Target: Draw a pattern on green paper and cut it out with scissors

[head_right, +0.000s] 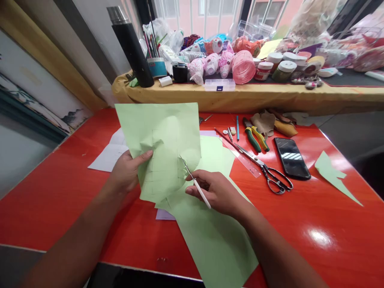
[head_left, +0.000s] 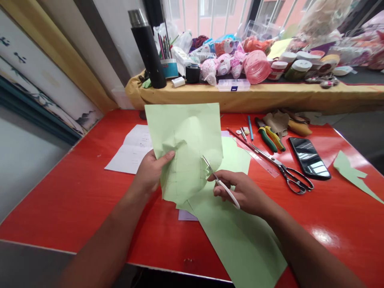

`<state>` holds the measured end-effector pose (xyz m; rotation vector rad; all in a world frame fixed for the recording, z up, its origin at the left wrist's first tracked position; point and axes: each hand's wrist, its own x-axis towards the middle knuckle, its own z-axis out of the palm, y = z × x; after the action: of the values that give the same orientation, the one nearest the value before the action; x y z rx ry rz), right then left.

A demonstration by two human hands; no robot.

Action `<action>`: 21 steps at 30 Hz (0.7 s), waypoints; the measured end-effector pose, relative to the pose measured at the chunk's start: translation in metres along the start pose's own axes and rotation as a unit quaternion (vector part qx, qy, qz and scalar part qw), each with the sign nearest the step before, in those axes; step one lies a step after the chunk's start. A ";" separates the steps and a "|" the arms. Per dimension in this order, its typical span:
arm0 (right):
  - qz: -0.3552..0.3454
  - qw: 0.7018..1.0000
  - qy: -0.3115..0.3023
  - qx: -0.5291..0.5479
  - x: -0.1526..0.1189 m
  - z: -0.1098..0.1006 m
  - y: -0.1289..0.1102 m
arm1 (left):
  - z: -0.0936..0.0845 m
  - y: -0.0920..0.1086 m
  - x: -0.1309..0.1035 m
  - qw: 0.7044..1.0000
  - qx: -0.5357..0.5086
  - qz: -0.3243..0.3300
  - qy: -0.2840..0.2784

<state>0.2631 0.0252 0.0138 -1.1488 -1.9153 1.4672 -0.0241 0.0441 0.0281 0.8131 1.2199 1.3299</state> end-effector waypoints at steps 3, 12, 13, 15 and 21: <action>0.000 1.000 -0.011 0.011 -0.001 0.000 -0.001 | -0.005 0.000 0.005 0.999 -0.008 -0.041 -0.030; 0.019 0.998 -0.043 0.049 -0.004 -0.001 -0.005 | -0.009 0.004 0.008 0.995 -0.020 -0.077 -0.061; 0.018 0.998 -0.043 0.046 -0.004 -0.001 -0.005 | -0.009 0.004 0.008 0.994 -0.018 -0.083 -0.066; 0.019 0.998 -0.043 0.043 -0.004 -0.001 -0.005 | -0.009 0.005 0.007 0.992 -0.016 -0.099 -0.076; 0.035 0.997 -0.047 0.060 -0.002 0.000 -0.006 | -0.009 0.008 0.006 0.990 -0.041 -0.112 -0.079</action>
<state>0.2626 0.0231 0.0198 -1.1200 -1.8360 1.6762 -0.0358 0.0495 0.0322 0.6882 1.0896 1.1046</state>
